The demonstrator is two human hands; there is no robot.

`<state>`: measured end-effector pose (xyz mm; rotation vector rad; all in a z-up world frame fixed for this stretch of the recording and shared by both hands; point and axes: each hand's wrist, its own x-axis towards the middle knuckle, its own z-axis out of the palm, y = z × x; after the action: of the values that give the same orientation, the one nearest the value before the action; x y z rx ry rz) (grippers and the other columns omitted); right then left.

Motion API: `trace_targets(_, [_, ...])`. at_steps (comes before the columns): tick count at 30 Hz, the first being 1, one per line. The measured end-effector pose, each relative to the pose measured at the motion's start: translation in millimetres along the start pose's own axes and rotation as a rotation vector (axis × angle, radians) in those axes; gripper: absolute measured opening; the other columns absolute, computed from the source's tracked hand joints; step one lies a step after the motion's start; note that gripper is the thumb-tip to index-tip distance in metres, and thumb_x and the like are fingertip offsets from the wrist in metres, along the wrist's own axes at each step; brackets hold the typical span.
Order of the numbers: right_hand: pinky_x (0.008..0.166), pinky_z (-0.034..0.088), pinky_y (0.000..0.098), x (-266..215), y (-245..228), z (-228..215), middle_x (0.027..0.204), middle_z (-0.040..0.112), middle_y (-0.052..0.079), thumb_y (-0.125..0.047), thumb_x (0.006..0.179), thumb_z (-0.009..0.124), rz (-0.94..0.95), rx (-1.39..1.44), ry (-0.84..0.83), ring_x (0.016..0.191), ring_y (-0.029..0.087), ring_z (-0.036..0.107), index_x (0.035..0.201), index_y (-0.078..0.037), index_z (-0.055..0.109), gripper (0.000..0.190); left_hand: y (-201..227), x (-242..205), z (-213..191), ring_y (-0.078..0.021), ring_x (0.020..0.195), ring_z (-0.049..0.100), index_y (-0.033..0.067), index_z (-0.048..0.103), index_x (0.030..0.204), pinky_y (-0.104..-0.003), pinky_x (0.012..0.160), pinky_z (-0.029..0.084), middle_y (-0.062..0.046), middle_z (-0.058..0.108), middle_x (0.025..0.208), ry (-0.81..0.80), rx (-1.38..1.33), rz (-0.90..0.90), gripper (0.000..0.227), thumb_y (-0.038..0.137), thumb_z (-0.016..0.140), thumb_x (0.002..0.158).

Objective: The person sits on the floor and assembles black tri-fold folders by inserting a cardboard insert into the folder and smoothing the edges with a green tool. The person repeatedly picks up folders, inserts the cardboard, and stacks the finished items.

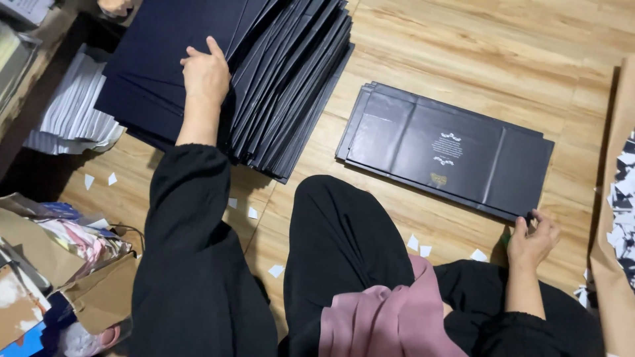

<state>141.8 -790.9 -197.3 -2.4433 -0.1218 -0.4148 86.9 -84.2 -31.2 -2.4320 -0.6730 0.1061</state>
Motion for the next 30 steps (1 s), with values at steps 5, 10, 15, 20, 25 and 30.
trace_targets(5, [0.079, 0.038, 0.0486, -2.2, -22.6, -7.4, 0.105, 0.048, 0.023, -0.001, 0.082, 0.059, -0.151, -0.1, 0.199, 0.098, 0.039, 0.042, 0.109, 0.003, 0.061, 0.027, 25.7, -53.2, -22.5, -0.0447, 0.073, 0.064, -0.0075, 0.043, 0.125, -0.046, 0.062, 0.053, -0.043, 0.054, 0.09, 0.314, 0.035, 0.017, 0.048, 0.012, 0.044, 0.081])
trace_targets(10, [0.092, 0.035, 0.0391, -20.7, -138.4, 6.9, 0.101, 0.059, 0.011, -0.007, 0.086, 0.056, -0.201, 0.242, 0.005, 0.099, 0.028, 0.051, 0.107, -0.008, 0.061, 0.021, 101.4, -168.5, -123.6, -0.0451, 0.076, 0.06, -0.0084, 0.044, 0.12, -0.05, 0.057, 0.05, -0.033, 0.058, 0.073, 0.344, -0.154, 0.087, 0.048, 0.009, 0.045, 0.076])
trace_targets(15, [0.09, 0.046, 0.0358, -73.8, -247.7, 8.3, 0.104, 0.062, 0.008, -0.059, 0.087, 0.031, 0.607, 1.333, -0.711, 0.099, 0.021, 0.058, 0.129, -0.022, 0.045, 0.058, 158.6, -273.4, -212.4, -0.0208, 0.047, 0.062, -0.0057, 0.048, 0.119, -0.036, 0.04, 0.05, -0.01, 0.059, 0.053, 0.354, -0.262, 0.247, 0.049, 0.011, 0.044, 0.073])
trace_targets(20, [0.083, 0.048, 0.0451, -101.6, -202.4, 49.7, 0.108, 0.05, 0.011, -0.038, 0.088, 0.044, 0.889, 1.467, -0.983, 0.101, 0.029, 0.056, 0.126, -0.009, 0.043, 0.048, 241.8, -296.7, -162.3, -0.0341, 0.066, 0.065, -0.0083, 0.039, 0.122, -0.049, 0.05, 0.051, -0.023, 0.062, 0.074, -0.31, -0.827, 0.825, 0.067, 0.034, 0.057, 0.073])
trace_targets(25, [0.064, 0.049, 0.0296, -99.4, -197.3, 71.9, 0.098, 0.053, 0.007, -0.036, 0.084, 0.058, 0.911, 1.278, -0.93, 0.082, 0.02, 0.06, 0.119, -0.011, 0.045, 0.046, 234.0, -287.3, -161.4, -0.0407, 0.075, 0.064, -0.0003, 0.053, 0.105, -0.051, 0.062, 0.05, -0.021, 0.064, 0.077, -0.402, -0.997, 0.77, 0.042, 0.032, 0.05, 0.079])
trace_targets(30, [0.067, 0.054, 0.031, -94.9, -191.8, 110.3, 0.1, 0.057, 0.008, -0.016, 0.081, 0.067, 0.9, 1.221, -0.814, 0.085, 0.022, 0.063, 0.12, -0.005, 0.042, 0.048, 168.2, -279.5, -201.3, -0.0417, 0.078, 0.062, 0.0015, 0.058, 0.101, -0.05, 0.069, 0.049, -0.016, 0.066, 0.073, -0.497, -1.269, 0.763, 0.033, 0.027, 0.053, 0.08])
